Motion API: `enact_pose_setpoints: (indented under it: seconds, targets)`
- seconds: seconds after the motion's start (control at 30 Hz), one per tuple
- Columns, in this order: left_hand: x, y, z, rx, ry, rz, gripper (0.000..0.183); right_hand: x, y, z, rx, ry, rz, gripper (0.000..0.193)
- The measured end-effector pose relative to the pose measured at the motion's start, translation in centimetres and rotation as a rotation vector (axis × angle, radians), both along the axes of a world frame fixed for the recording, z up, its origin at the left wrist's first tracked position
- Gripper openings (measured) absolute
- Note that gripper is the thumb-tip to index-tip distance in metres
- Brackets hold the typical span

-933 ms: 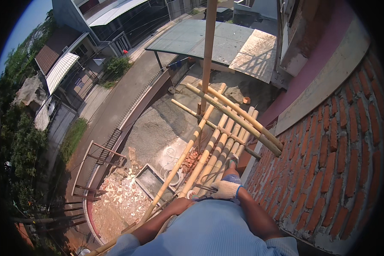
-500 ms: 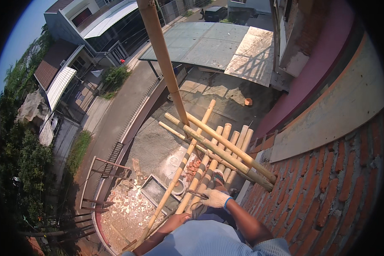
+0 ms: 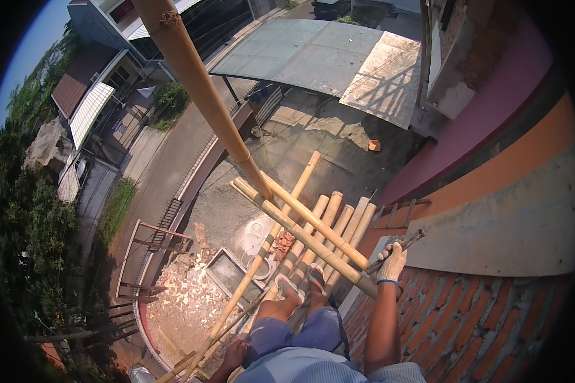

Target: The person is assembling a bamboo scaffolding structure. They use a hammer to secure bamboo poles and tie them together with wire. The person moves around the scaffolding, adjusting and securing the poles to ensure stability.

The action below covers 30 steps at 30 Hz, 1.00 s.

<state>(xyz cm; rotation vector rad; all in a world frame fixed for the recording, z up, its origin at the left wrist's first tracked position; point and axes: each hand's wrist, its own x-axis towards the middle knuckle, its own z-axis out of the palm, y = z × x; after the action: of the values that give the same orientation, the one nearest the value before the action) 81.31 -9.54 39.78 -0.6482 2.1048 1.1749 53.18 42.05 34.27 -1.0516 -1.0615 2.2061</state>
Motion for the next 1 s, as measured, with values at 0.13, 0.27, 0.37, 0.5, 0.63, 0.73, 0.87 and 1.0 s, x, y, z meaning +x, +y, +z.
enact_pose_setpoints:
  seconds: [0.13,0.27,0.37,0.5,0.63,0.73,0.87,1.0]
  targets:
    - [-0.7,-1.1,-3.1,0.083,-0.116,0.394,0.024,2.1,4.2,-3.2,0.500,-0.648,0.135,0.030]
    - [-2.1,-2.3,-6.7,0.115,-0.192,0.641,0.020,6.3,3.7,-8.8,0.707,-0.895,0.492,0.045]
    - [-3.0,-1.9,-8.7,0.211,-0.250,0.833,0.017,6.7,0.4,-13.9,0.612,-1.039,0.595,0.041]
    - [-3.1,-0.4,-10.2,0.187,-0.393,0.882,0.017,3.7,-5.3,-20.6,0.664,-1.329,0.680,0.056]
    - [-2.2,0.2,-10.7,0.120,-0.521,0.799,0.018,1.3,-9.2,-24.9,0.666,-1.483,0.589,0.059]
    - [-1.9,-0.4,-10.8,0.078,-0.545,0.772,0.018,0.8,-10.6,-26.1,0.815,-1.467,0.546,0.057]
    - [-2.4,-1.0,-10.7,0.111,-0.565,0.786,0.017,0.8,-10.9,-26.3,1.060,-1.544,0.552,0.056]
    - [-2.7,-1.2,-10.8,0.101,-0.554,0.802,0.016,1.1,-10.1,-26.1,1.129,-1.624,0.716,0.066]
